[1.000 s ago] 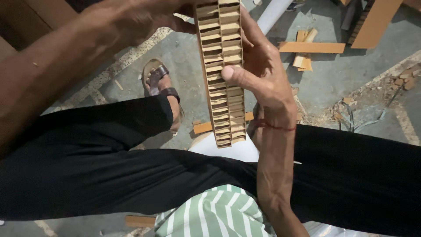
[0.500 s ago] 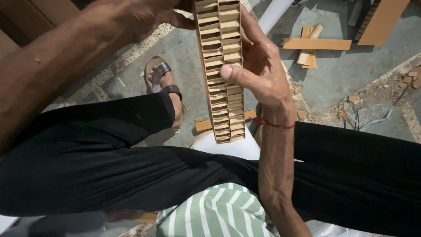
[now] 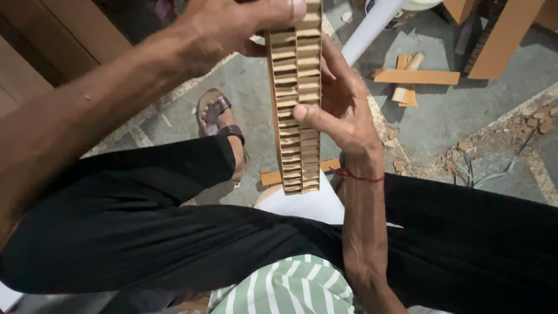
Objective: The person picks up a long, slotted wooden piece and applies a white liquid from a bucket using a foam roller. They repeatedly roll the applicator along the length of the wood to coat the surface and the slots.
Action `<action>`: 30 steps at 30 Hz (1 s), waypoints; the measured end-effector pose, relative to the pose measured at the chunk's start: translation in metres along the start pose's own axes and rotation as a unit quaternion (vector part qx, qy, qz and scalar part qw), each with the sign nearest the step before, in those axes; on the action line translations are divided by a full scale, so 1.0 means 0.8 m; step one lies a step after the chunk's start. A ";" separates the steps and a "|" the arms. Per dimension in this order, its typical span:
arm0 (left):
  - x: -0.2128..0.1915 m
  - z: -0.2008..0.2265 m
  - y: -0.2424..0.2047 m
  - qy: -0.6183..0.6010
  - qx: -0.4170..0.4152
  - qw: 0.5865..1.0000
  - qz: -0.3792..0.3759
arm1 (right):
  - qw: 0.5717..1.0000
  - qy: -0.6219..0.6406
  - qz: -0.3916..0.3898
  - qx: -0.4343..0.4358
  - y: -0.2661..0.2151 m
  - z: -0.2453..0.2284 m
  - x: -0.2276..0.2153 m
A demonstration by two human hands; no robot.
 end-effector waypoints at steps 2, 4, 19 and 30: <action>-0.002 0.000 -0.001 0.028 -0.002 0.999 0.033 | 1.000 -0.003 -0.003 0.010 0.001 -0.002 0.001; -0.003 0.002 -0.002 0.041 0.028 0.998 0.035 | 1.000 0.019 -0.018 -0.006 0.006 -0.006 0.001; 0.109 -0.070 -0.020 0.038 -0.020 0.996 -0.081 | 0.991 0.023 0.130 0.031 0.004 0.000 -0.043; 0.112 -0.071 -0.007 0.080 -0.054 0.990 -0.107 | 0.989 0.008 0.140 0.055 0.005 0.017 -0.051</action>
Point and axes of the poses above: each hand's wrist, its own y-axis towards the middle knuckle, its own x-axis out of the palm, z = x × y, the point moved 7 cm from there along y, towards the middle knuckle, and after that the axes turned 5 degrees about -x, right-handed, at the moved point
